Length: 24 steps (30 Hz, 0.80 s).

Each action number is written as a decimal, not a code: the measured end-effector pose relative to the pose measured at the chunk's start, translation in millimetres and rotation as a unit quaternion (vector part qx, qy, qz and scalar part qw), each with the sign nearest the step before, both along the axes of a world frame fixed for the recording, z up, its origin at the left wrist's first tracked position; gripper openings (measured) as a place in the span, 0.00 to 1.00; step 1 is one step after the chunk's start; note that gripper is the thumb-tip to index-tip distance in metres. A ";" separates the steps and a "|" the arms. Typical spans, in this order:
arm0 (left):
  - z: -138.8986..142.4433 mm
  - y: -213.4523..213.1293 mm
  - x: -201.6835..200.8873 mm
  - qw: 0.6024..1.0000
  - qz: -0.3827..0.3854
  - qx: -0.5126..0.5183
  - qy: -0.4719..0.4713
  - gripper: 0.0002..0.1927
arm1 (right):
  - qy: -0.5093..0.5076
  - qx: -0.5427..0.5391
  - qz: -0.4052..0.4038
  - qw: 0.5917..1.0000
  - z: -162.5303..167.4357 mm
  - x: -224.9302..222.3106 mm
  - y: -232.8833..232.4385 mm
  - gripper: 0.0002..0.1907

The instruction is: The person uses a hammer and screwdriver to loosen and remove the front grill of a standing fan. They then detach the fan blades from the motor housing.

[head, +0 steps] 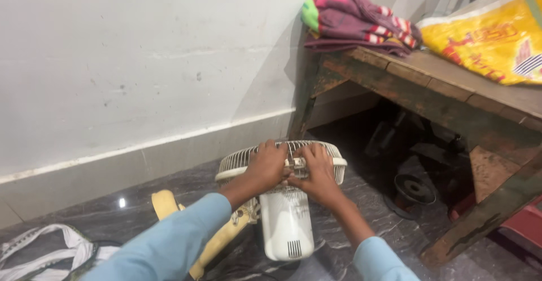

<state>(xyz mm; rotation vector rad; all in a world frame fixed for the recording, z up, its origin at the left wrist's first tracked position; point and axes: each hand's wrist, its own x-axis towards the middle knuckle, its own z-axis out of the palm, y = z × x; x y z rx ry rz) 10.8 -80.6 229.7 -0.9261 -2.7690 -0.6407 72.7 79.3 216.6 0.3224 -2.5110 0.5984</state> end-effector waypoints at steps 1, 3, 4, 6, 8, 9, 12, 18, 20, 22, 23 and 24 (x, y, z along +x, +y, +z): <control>-0.1 0.8 0.8 1.000 0.004 0.012 -0.011 0.32 | 0.012 0.001 -0.008 1.000 -1.2 -0.4 -0.6 0.34; 0.9 3.5 3.0 1.000 0.000 0.009 -0.001 0.32 | 0.041 0.002 -0.009 0.999 -3.7 -0.3 -1.6 0.33; -0.7 4.6 6.9 1.000 -0.002 0.009 -0.005 0.32 | 0.045 0.005 -0.009 0.999 -5.0 0.7 -2.0 0.33; -1.2 4.0 10.1 1.000 0.003 -0.004 -0.014 0.34 | 0.036 0.004 -0.022 0.999 -5.0 1.5 -2.3 0.34; -1.7 1.6 11.9 1.000 -0.001 -0.007 -0.026 0.36 | 0.015 0.007 -0.025 1.000 -1.2 1.4 -1.4 0.35; -2.4 -0.3 12.4 0.999 -0.006 -0.005 -0.036 0.37 | -0.004 0.009 -0.022 1.000 2.6 0.7 -0.2 0.35; -7.6 -4.9 16.7 0.998 -0.013 0.002 0.053 0.36 | -0.068 0.031 -0.012 0.997 17.7 -3.5 4.3 0.38; -6.9 -2.8 17.0 0.998 0.002 0.031 0.053 0.33 | -0.113 0.098 -0.014 0.989 32.7 -6.1 2.1 0.36; -4.1 -4.1 16.8 0.999 0.006 0.042 0.031 0.33 | -0.103 0.104 -0.016 0.989 32.8 -5.8 -1.8 0.35; -2.2 -4.9 18.6 0.998 0.008 0.056 0.008 0.34 | -0.080 0.098 -0.001 0.992 32.9 -4.9 -4.4 0.35; -1.5 -4.7 19.6 0.998 0.011 0.055 0.007 0.34 | -0.081 0.100 -0.004 0.992 33.0 -4.1 -5.1 0.35; -1.3 -4.0 20.8 0.998 0.014 0.055 0.005 0.35 | -0.082 0.102 -0.007 0.991 33.5 -3.2 -5.1 0.35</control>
